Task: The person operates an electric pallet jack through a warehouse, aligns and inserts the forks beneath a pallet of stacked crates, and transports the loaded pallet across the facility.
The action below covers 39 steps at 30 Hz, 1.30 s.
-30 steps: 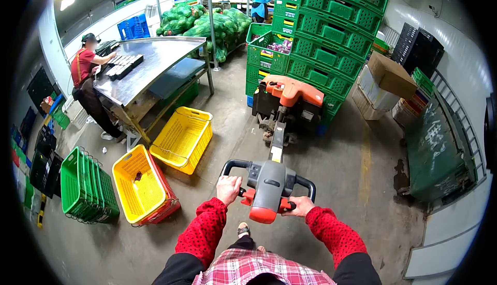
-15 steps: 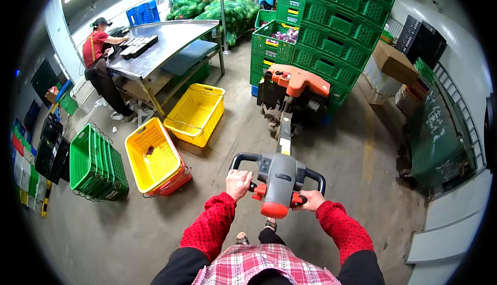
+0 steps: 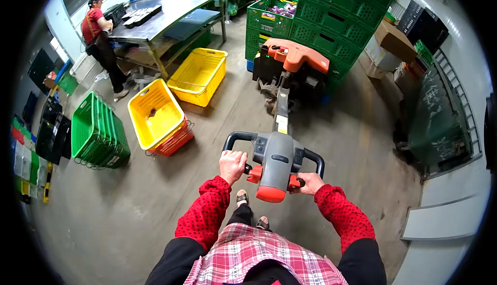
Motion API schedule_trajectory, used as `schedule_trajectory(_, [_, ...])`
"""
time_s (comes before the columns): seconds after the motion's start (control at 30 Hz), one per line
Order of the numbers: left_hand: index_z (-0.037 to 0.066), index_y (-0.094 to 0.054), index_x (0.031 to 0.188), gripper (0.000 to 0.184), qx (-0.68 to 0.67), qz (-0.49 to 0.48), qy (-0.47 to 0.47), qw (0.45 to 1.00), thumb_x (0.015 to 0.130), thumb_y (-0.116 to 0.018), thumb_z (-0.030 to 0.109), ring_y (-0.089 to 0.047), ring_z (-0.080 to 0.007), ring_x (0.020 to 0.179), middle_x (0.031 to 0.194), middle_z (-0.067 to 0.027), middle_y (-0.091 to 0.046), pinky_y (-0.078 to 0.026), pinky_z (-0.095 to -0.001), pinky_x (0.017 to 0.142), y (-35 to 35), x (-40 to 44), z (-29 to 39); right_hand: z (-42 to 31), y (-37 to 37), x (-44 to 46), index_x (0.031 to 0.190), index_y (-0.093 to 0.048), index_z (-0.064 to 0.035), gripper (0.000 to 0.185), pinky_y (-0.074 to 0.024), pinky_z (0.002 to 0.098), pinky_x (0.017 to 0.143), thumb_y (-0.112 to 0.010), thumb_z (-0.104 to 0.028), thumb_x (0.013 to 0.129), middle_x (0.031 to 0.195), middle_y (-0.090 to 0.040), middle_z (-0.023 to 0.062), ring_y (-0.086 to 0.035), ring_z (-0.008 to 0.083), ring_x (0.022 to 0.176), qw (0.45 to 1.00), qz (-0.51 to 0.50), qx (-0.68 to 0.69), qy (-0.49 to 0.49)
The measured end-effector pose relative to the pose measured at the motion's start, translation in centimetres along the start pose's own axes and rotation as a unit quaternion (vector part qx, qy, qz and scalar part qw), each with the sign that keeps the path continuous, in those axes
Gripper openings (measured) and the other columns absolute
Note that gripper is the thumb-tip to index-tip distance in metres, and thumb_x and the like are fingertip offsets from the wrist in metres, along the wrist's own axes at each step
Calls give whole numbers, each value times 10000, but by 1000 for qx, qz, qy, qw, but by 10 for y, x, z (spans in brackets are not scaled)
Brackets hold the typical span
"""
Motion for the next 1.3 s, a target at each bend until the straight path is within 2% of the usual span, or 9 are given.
schedule_trajectory(0.37, [134,-646,821,101,-4,-21,-40,999,815,-578,208,-603,-217,662,671,-11,-574,-441,-376,649,34,-53,16,-36,-28,-45,820,-600,-32,543,-513,427,663,-876,-428,573,749,-640,177,-646,372,728,1000,18,5,9])
schedule_trajectory(0.5, [134,-597,757,75,-35,-17,-63,997,810,-591,187,-591,-219,638,662,-10,-558,-440,-369,619,42,-50,38,-30,-19,-68,849,-620,-49,514,-523,416,687,-875,-417,597,777,-661,171,-665,353,755,999,-16,8,-46])
schedule_trajectory(0.57, [135,-534,668,121,-2,6,-50,999,755,-577,207,-570,-239,621,629,-26,-535,-428,-381,617,23,-36,46,-17,7,-57,863,-616,-79,474,-519,429,672,-866,-399,618,758,-650,172,-659,364,737,1000,3,9,18])
schedule_trajectory(0.6, [137,-527,601,247,-58,-23,-9,998,818,-599,230,-569,-265,580,560,-53,-531,-439,-420,644,-5,-20,42,-3,26,-56,880,-605,-86,412,-509,442,665,-835,-351,665,766,-639,180,-644,382,755,999,20,11,26])
schedule_trajectory(0.7, [119,-577,630,214,-57,48,75,994,832,-567,187,-568,-291,600,595,-79,-563,-420,-439,676,-18,-1,87,71,62,-32,856,-590,-74,445,-474,489,630,-772,-446,695,747,-620,200,-615,414,732,987,-4,42,158])
schedule_trajectory(0.77, [73,-569,647,264,-28,37,143,989,869,-524,209,-558,-301,638,628,-83,-577,-415,-426,715,-33,-2,156,117,92,-61,806,-592,-56,619,-468,477,585,-800,-604,607,679,-620,174,-630,387,678,984,-33,15,176])
schedule_trajectory(0.83, [69,-537,650,324,-17,-4,168,986,913,-458,241,-544,-290,663,653,-67,-562,-405,-397,729,-73,-9,254,177,115,-144,818,-603,-63,628,-479,467,587,-799,-613,589,665,-628,153,-637,375,666,986,-59,-22,156])
schedule_trajectory(0.97, [75,-491,651,350,-61,-65,63,994,944,-383,231,-520,-275,646,632,-62,-520,-389,-383,713,-166,-1,430,301,137,-316,851,-626,-76,645,-494,470,629,-797,-630,568,675,-633,150,-647,367,692,997,-5,15,73])
schedule_trajectory(1.3, [61,-487,663,382,-66,-88,53,992,966,-369,262,-512,-279,639,632,-71,-521,-394,-391,727,-191,-1,438,320,140,-324,813,-595,-57,705,-489,484,611,-764,-694,564,684,-625,150,-639,387,697,999,-30,14,30])
Point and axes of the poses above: each hand's wrist, its own x-axis towards the middle knuckle, its own y-axis out of the back of the hand, z = x × y, the point moved 10 cm from there along x, towards the middle knuckle
